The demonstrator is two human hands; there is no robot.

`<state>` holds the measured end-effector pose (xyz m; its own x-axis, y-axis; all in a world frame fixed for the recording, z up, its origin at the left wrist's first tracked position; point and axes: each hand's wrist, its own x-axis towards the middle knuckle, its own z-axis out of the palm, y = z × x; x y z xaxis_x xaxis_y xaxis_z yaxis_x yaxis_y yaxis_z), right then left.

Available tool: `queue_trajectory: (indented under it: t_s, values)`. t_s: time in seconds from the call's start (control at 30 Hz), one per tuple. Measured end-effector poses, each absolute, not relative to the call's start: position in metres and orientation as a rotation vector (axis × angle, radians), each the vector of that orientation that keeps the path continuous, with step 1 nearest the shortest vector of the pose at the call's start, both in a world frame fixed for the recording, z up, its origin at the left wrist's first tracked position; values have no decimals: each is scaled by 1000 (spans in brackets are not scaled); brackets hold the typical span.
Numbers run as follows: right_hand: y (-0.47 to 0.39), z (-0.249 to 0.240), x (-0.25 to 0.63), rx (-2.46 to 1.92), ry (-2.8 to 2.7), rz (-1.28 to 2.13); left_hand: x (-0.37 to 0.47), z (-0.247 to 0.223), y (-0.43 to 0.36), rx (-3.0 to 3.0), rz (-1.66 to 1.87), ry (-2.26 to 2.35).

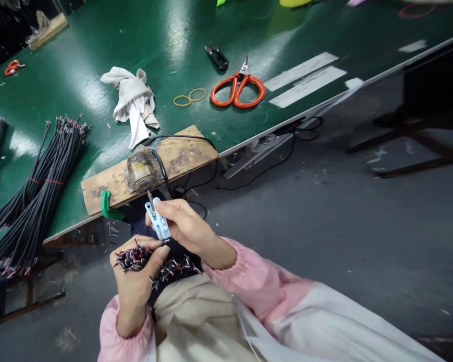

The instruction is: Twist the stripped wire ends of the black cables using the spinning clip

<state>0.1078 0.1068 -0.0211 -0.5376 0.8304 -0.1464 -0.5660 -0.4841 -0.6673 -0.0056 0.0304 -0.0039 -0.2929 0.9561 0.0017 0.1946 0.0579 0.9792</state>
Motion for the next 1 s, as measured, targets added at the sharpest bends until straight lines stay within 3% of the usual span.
queue_trajectory:
  t_s: [0.37,0.6,0.8,1.0]
  values:
    - [101,-52,117,-636,-461,2107,-7,-3,25,1253,1251,1584]
    - [82,-53,139,-805,-950,1704,-10,1,23,1285,1198,1398]
    - [66,-27,147,-634,-1416,1158,-4,7,21,1241,1029,1455]
    - [67,-17,150,-532,-1554,1058,4,11,27,1215,968,1488]
